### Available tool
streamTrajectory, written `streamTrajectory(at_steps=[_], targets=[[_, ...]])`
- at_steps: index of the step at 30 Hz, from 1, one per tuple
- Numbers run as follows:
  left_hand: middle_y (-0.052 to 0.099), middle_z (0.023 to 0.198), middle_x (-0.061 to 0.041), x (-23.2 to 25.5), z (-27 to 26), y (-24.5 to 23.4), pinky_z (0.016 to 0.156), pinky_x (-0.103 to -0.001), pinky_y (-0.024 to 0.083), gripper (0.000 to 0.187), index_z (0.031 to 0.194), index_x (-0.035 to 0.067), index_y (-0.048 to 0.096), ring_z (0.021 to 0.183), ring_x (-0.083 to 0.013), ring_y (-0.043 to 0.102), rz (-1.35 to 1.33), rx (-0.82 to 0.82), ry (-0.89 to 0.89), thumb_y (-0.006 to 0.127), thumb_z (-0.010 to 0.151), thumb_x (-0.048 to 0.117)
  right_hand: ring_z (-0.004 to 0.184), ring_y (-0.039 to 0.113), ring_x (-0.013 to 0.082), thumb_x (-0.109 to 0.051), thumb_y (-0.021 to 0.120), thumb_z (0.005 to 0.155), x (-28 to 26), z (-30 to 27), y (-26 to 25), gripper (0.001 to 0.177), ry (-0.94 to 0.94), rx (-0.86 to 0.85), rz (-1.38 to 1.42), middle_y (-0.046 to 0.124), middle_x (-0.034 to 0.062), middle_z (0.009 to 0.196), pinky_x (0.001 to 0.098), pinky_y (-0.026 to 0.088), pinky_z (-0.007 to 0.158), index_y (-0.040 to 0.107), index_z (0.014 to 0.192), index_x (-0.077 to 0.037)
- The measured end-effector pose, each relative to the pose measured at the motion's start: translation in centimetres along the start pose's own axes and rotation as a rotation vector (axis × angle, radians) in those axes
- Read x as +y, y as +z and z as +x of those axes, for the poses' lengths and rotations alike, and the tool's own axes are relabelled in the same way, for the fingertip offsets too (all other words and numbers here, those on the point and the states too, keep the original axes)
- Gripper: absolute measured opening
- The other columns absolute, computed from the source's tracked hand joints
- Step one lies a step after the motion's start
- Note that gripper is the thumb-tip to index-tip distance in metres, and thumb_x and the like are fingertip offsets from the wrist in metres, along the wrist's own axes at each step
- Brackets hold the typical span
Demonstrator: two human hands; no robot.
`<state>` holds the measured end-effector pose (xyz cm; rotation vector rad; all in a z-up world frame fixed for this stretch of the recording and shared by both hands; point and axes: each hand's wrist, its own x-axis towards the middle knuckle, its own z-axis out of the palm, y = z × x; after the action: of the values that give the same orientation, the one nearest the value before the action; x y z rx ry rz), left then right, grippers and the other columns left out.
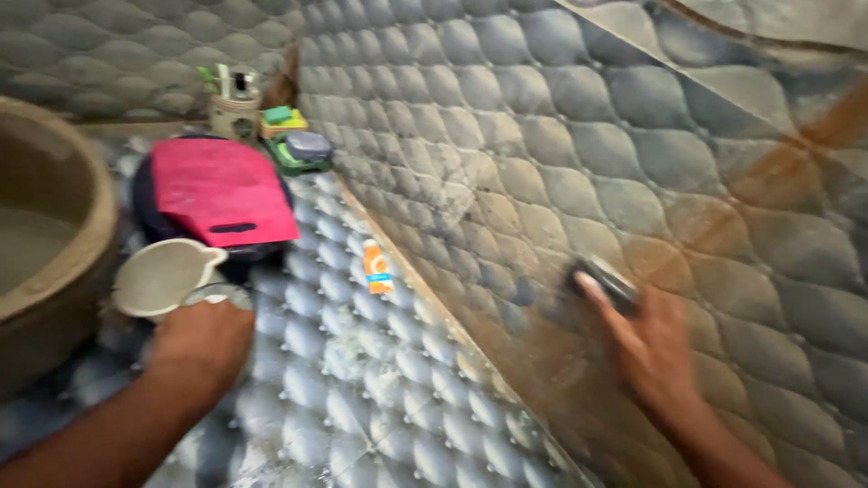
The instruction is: The person scrubs a tiled wall with a brush and water, then rinses the area using a wall-mounted tap. The person uses a small cup to pour water and a brush to scrub the surface.
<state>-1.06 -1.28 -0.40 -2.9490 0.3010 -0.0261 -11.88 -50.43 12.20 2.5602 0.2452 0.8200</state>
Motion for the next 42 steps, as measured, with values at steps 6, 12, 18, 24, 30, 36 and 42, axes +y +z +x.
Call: streamTrajectory(at_steps=[6, 12, 18, 24, 30, 36, 42], targets=[[0.077, 0.102, -0.008, 0.3, -0.4, -0.8, 0.073, -0.04, 0.064, 0.017, 0.097, 0.018, 0.08, 0.094, -0.0239, 0.077, -0.024, -0.043, -0.012, 0.065, 0.09, 0.018, 0.093, 0.053, 0.0403, 0.002, 0.054, 0.081, 7.6, -13.1, -2.0, 0.08, -0.002, 0.011, -0.153, 0.051, 0.0223, 0.102, 0.0504, 0.046, 0.082, 0.052, 0.15, -0.038], [0.077, 0.103, -0.007, 0.3, -0.4, -1.3, 0.074, -0.04, 0.063, 0.017, 0.099, 0.02, 0.079, 0.096, -0.0237, 0.077, -0.007, -0.062, 0.019, 0.066, 0.088, 0.016, 0.098, 0.054, 0.0429, 0.001, 0.054, 0.087, 4.0, -7.2, -0.3, 0.071, 0.008, 0.02, 0.015, 0.053, 0.0235, 0.106, 0.053, 0.046, 0.086, 0.057, 0.149, -0.035], [0.077, 0.103, -0.008, 0.4, 0.0, -1.1, 0.075, -0.039, 0.063, 0.017, 0.097, 0.018, 0.08, 0.096, -0.0233, 0.077, -0.006, -0.078, -0.002, 0.067, 0.088, 0.015, 0.091, 0.052, 0.0386, 0.001, 0.053, 0.087, -3.5, 6.1, 3.3, 0.075, 0.016, 0.053, -0.05, 0.053, 0.0202, 0.103, 0.0486, 0.046, 0.08, 0.052, 0.15, -0.041], [0.077, 0.102, -0.007, 0.0, -0.6, -0.9, 0.075, -0.04, 0.063, 0.017, 0.098, 0.019, 0.08, 0.096, -0.0237, 0.076, -0.025, -0.027, 0.002, 0.067, 0.088, 0.015, 0.088, 0.053, 0.04, -0.001, 0.055, 0.082, -0.2, -0.3, 0.3, 0.079, -0.008, 0.065, -0.026, 0.052, 0.0194, 0.101, 0.0511, 0.047, 0.079, 0.048, 0.15, -0.041], [0.077, 0.102, -0.005, 0.4, -0.6, -1.2, 0.073, -0.04, 0.063, 0.017, 0.097, 0.019, 0.08, 0.097, -0.0226, 0.076, -0.012, -0.044, 0.025, 0.065, 0.09, 0.015, 0.092, 0.053, 0.0408, -0.002, 0.055, 0.083, 7.2, -12.1, -0.7, 0.078, -0.032, 0.054, -0.175, 0.052, 0.0205, 0.101, 0.0528, 0.046, 0.084, 0.049, 0.152, -0.038], [0.077, 0.102, -0.006, 0.4, -0.4, -1.1, 0.077, -0.039, 0.062, 0.017, 0.096, 0.019, 0.08, 0.098, -0.0221, 0.076, -0.024, -0.045, 0.012, 0.066, 0.088, 0.015, 0.095, 0.052, 0.0416, -0.002, 0.056, 0.084, 4.1, -4.9, 1.0, 0.077, -0.079, 0.099, -0.043, 0.052, 0.0216, 0.102, 0.0545, 0.046, 0.088, 0.05, 0.153, -0.035], [0.078, 0.103, -0.008, 0.4, -0.2, -1.2, 0.076, -0.038, 0.063, 0.017, 0.098, 0.018, 0.08, 0.096, -0.023, 0.077, -0.025, -0.077, -0.02, 0.066, 0.089, 0.016, 0.092, 0.052, 0.0392, -0.002, 0.052, 0.089, -4.3, 7.3, 3.2, 0.072, 0.056, 0.027, -0.094, 0.054, 0.0214, 0.104, 0.0488, 0.045, 0.081, 0.053, 0.149, -0.042]])
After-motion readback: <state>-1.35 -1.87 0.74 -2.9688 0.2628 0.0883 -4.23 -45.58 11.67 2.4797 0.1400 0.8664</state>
